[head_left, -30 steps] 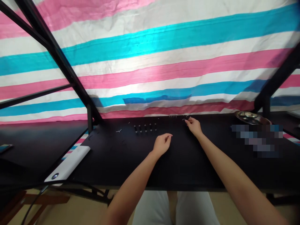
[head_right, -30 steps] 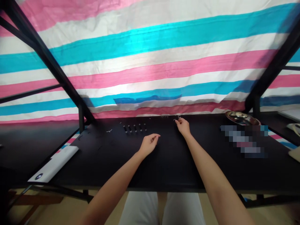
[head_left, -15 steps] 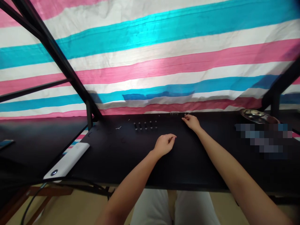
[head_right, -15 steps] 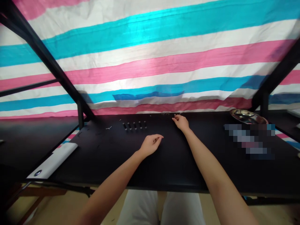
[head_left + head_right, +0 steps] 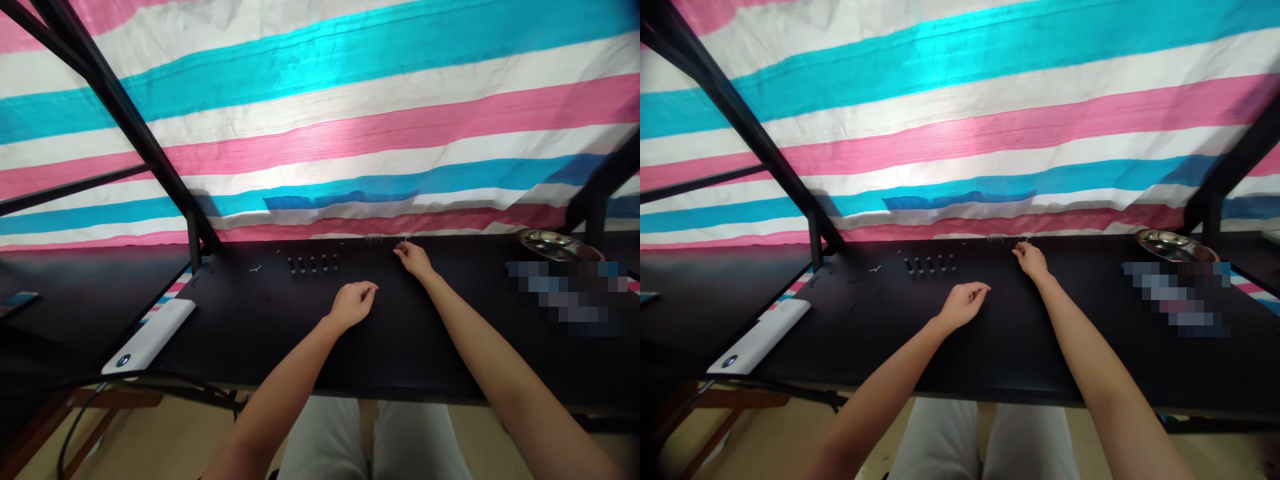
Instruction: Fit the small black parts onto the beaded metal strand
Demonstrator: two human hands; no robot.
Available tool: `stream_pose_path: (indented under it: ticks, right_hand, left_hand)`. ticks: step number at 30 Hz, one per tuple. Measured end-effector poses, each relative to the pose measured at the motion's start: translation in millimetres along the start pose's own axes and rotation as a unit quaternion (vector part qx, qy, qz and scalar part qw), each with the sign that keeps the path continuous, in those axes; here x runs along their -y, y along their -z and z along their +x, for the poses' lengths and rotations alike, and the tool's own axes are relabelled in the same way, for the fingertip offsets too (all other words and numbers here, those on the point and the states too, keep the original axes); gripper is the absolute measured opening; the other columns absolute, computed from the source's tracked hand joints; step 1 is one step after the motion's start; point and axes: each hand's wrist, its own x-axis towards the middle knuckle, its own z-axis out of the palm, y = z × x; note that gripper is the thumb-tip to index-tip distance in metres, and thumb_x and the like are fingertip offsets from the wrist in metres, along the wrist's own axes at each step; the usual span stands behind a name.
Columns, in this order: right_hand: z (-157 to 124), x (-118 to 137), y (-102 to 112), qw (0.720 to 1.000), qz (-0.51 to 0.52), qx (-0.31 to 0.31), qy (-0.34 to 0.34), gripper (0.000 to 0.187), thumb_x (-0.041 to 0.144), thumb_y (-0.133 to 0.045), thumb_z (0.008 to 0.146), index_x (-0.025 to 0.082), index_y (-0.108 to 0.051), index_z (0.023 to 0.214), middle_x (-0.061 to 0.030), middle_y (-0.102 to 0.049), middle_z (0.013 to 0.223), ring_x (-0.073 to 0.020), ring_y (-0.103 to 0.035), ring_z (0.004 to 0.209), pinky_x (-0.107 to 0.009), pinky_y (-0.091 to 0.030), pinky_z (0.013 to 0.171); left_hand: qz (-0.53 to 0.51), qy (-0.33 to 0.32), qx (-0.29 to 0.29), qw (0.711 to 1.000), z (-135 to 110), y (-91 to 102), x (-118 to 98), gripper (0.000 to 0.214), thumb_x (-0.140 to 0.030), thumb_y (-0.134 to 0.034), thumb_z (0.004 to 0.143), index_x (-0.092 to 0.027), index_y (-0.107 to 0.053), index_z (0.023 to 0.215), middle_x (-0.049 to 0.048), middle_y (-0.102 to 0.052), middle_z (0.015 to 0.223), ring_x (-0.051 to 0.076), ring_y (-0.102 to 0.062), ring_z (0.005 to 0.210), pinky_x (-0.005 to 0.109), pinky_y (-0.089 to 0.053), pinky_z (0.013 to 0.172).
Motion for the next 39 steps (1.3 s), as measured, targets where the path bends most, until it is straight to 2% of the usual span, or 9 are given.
stream_pose_path:
  ticks: [4, 9, 16, 20, 22, 25, 30, 35, 39]
  right_hand:
    - [5, -7, -1, 0.998, 0.057, 0.018, -0.024, 0.020, 0.020, -0.055, 0.076, 0.013, -0.066, 0.091, -0.0092, -0.069, 0.087, -0.0163, -0.063, 0.075, -0.026, -0.045, 0.072]
    - [11, -12, -2, 0.992, 0.107, 0.040, -0.048, 0.020, 0.021, -0.058, 0.074, 0.011, -0.068, 0.088, -0.0095, -0.070, 0.081, -0.0161, -0.064, 0.072, -0.025, -0.047, 0.071]
    - [10, -9, 0, 0.996, 0.057, 0.033, -0.052, 0.022, 0.026, -0.061, 0.072, 0.013, -0.071, 0.087, -0.0087, -0.070, 0.080, -0.0169, -0.064, 0.074, -0.024, -0.046, 0.070]
    - [8, -4, 4, 0.997, 0.035, 0.032, -0.067, 0.023, 0.029, -0.066, 0.068, 0.014, -0.072, 0.084, -0.0070, -0.069, 0.072, -0.0168, -0.064, 0.067, -0.023, -0.045, 0.062]
    - [7, -2, 6, 0.997, 0.021, 0.032, -0.067, 0.024, 0.031, -0.067, 0.066, 0.014, -0.072, 0.082, -0.0065, -0.068, 0.069, -0.0176, -0.063, 0.067, -0.024, -0.045, 0.060]
    - [5, -2, 9, 0.997, -0.005, 0.036, -0.063, 0.026, 0.034, -0.067, 0.066, 0.017, -0.072, 0.084, -0.0065, -0.068, 0.070, -0.0194, -0.064, 0.070, -0.025, -0.045, 0.061]
    - [-2, -1, 13, 0.994, -0.070, 0.040, -0.075, 0.033, 0.040, -0.068, 0.063, 0.019, -0.071, 0.088, -0.0076, -0.068, 0.077, -0.0215, -0.064, 0.073, -0.028, -0.045, 0.063]
    - [-13, 15, 22, 0.984, -0.139, 0.079, -0.075, 0.016, 0.027, -0.060, 0.069, 0.019, -0.069, 0.080, -0.0104, -0.067, 0.079, -0.0225, -0.064, 0.074, -0.028, -0.044, 0.063]
    - [-24, 36, 30, 0.973, -0.185, 0.116, -0.072, 0.017, 0.019, -0.054, 0.071, 0.017, -0.068, 0.081, -0.0150, -0.066, 0.084, -0.0259, -0.064, 0.077, -0.031, -0.045, 0.063]
  left_hand:
    - [-0.003, -0.001, -0.001, 1.000, 0, 0.9, -1, 0.029, -0.028, -0.042, 0.085, -0.019, -0.068, 0.095, 0.0029, -0.069, 0.081, 0.014, -0.061, 0.070, 0.024, -0.045, 0.069]
    - [0.000, -0.001, -0.006, 1.000, -1, 1.8, -1, 0.029, -0.028, -0.042, 0.085, -0.019, -0.068, 0.095, 0.0028, -0.069, 0.080, 0.014, -0.061, 0.071, 0.024, -0.045, 0.069]
    - [0.012, 0.008, 0.000, 1.000, 0, 2.9, -2, 0.030, -0.029, -0.041, 0.086, -0.019, -0.067, 0.095, 0.0022, -0.068, 0.077, 0.014, -0.060, 0.067, 0.023, -0.045, 0.067]
    - [0.062, 0.057, -0.025, 0.996, 1, 7.5, -2, 0.029, -0.028, -0.041, 0.085, -0.021, -0.065, 0.100, 0.0029, -0.067, 0.079, 0.015, -0.060, 0.069, 0.025, -0.045, 0.068]
    - [0.099, 0.105, -0.043, 0.989, 2, 11.5, 0, 0.033, -0.027, -0.041, 0.085, -0.022, -0.059, 0.111, 0.0044, -0.065, 0.079, 0.017, -0.060, 0.069, 0.027, -0.045, 0.069]
    - [0.131, 0.167, -0.064, 0.975, 4, 17.7, 4, 0.047, -0.027, -0.043, 0.084, -0.021, -0.041, 0.131, 0.0066, -0.064, 0.078, 0.020, -0.061, 0.070, 0.032, -0.045, 0.071]
    - [0.170, 0.206, -0.085, 0.960, 7, 25.0, 14, 0.069, -0.026, -0.046, 0.082, -0.019, -0.014, 0.143, 0.0086, -0.064, 0.080, 0.020, -0.061, 0.067, 0.031, -0.044, 0.071]
    - [0.210, 0.212, -0.075, 0.951, 11, 27.4, 20, 0.072, -0.026, -0.045, 0.082, -0.020, -0.008, 0.144, 0.0083, -0.063, 0.078, 0.020, -0.061, 0.066, 0.029, -0.045, 0.069]
    - [0.230, 0.222, -0.062, 0.946, 15, 27.5, 22, 0.069, -0.027, -0.043, 0.084, -0.023, -0.009, 0.144, 0.0092, -0.064, 0.081, 0.021, -0.063, 0.069, 0.031, -0.045, 0.070]
